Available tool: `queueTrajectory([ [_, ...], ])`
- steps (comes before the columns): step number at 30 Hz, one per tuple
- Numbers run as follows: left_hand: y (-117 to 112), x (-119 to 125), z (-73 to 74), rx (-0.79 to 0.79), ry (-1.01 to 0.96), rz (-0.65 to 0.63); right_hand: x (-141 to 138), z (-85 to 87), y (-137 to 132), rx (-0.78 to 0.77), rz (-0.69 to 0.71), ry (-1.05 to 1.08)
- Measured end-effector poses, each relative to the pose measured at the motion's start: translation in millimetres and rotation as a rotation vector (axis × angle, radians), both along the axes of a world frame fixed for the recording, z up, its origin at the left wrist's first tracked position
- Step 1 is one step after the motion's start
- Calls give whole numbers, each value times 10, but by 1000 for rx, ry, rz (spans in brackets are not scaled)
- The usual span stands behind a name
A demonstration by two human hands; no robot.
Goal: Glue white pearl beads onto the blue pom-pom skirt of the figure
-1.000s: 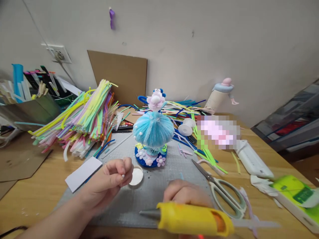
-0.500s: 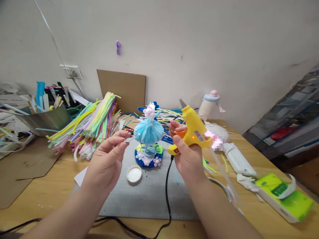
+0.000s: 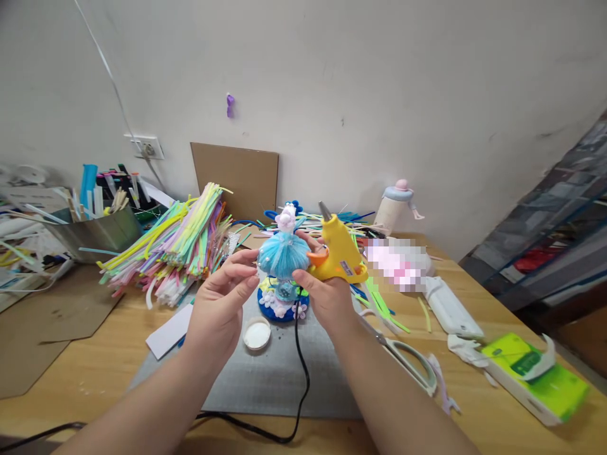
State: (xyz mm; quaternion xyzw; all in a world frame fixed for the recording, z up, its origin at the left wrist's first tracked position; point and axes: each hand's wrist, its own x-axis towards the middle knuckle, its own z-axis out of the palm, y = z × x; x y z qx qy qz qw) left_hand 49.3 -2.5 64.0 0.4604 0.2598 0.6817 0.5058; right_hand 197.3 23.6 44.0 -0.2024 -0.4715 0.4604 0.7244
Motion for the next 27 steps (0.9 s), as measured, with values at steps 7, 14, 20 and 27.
queueTrajectory([
  [7, -17, 8, -37, 10, 34, 37, -67, 66, -99, -25, -43, 29],
  [14, -52, 38, -66, 73, 102, 148, -139, 156, -173, -74, -60, 81],
  [20, -70, 65, -72, 123, 125, 239, -162, 210, -225, -109, -78, 111],
  [27, -90, 68, -78, 125, 110, 257, -175, 220, -251, -146, -93, 141],
])
